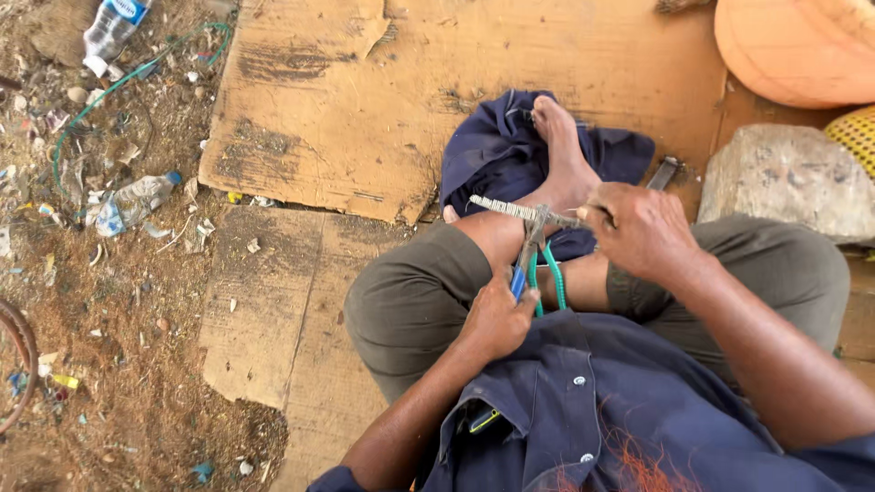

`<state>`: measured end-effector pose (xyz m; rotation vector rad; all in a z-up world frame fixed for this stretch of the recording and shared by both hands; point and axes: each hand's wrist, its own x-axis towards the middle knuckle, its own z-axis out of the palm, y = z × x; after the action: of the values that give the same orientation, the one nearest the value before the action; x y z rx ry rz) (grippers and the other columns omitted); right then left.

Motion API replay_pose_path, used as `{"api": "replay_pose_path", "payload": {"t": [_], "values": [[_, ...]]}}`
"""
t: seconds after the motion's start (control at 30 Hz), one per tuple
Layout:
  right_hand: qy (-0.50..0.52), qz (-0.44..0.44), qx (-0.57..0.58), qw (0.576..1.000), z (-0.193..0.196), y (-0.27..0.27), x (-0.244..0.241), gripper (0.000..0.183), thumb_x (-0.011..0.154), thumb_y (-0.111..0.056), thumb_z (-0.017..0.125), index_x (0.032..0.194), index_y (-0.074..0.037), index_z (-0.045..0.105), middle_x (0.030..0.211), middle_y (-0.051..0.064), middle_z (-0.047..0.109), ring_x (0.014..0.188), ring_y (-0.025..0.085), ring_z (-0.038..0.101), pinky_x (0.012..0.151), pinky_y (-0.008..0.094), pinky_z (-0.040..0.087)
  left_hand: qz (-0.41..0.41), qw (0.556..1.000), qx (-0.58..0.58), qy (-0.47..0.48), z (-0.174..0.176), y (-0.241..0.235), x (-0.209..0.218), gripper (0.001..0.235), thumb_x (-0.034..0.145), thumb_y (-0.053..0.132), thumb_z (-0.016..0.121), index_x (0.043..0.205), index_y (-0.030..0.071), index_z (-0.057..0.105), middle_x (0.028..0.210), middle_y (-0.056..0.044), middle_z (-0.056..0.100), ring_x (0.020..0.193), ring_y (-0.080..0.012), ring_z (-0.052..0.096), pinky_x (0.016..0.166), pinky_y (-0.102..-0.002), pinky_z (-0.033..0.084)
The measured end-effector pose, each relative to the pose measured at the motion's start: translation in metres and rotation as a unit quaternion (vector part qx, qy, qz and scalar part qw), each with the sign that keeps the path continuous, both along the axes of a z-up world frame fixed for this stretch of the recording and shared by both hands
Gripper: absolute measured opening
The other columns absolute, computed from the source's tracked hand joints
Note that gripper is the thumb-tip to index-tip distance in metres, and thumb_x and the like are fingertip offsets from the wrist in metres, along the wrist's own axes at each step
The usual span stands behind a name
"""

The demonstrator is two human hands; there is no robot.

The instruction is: The person sits on the ground and uses pliers to strip the outer insulation from a thick electrical cable. They repeatedly pull and cut the sheathing to expose the inner wires.

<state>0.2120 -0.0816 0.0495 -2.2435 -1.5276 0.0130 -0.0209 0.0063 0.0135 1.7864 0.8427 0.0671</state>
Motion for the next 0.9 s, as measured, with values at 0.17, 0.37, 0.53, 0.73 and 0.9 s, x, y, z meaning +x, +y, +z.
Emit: {"api": "replay_pose_path", "payload": {"t": [0.17,0.37,0.53,0.73,0.9], "values": [[0.206,0.026,-0.114,0.971,-0.019,0.012,0.032,0.013,0.09,-0.018,0.069,0.097,-0.008,0.073,0.081,0.016,0.074,0.071,0.028,0.074,0.069,0.041,0.057,-0.058,0.988,0.041,-0.137,0.014,0.018,0.003,0.029,0.089,0.022,0.068,0.107,0.001,0.059,0.09,-0.022,0.066,0.089,-0.0405,0.067,0.079,-0.049,0.053],[0.3,0.102,0.009,0.948,-0.04,-0.008,0.021,0.024,0.094,-0.001,0.059,0.112,-0.005,0.074,0.101,0.011,0.078,0.09,0.017,0.076,0.08,0.033,0.059,-0.067,0.974,-0.162,-0.141,0.01,0.003,-0.019,0.02,0.093,0.023,0.068,0.101,0.006,0.06,0.076,-0.002,0.055,0.068,-0.0148,0.051,0.061,-0.033,0.046],[0.651,0.094,-0.031,0.753,-0.049,-0.009,0.036,0.018,0.097,-0.008,0.061,0.105,-0.001,0.075,0.087,0.014,0.076,0.074,0.021,0.071,0.07,0.035,0.057,-0.071,0.92,-0.353,-0.154,0.008,0.019,-0.005,0.02,0.095,0.023,0.067,0.098,0.008,0.054,0.067,0.002,0.047,0.052,-0.0075,0.043,0.047,-0.026,0.036],[0.868,0.046,0.054,0.491,-0.056,-0.024,-0.026,0.018,0.1,-0.014,0.061,0.112,-0.001,0.067,0.084,0.011,0.071,0.073,0.021,0.066,0.077,0.039,0.055,-0.006,0.971,-0.211,-0.116,-0.007,0.002,0.002,0.023,0.091,0.02,0.066,0.104,0.003,0.059,0.074,-0.004,0.057,0.06,-0.015,0.053,0.054,-0.035,0.046],[0.842,-0.043,0.101,0.528,-0.028,-0.02,-0.035,0.031,0.099,-0.02,0.058,0.118,0.004,0.065,0.09,0.012,0.071,0.073,0.02,0.066,0.074,0.038,0.054,-0.003,0.994,0.018,-0.105,0.002,0.005,0.015,0.03,0.092,0.021,0.066,0.105,-0.004,0.058,0.085,-0.025,0.068,0.085,-0.041,0.069,0.078,-0.049,0.052]]}}
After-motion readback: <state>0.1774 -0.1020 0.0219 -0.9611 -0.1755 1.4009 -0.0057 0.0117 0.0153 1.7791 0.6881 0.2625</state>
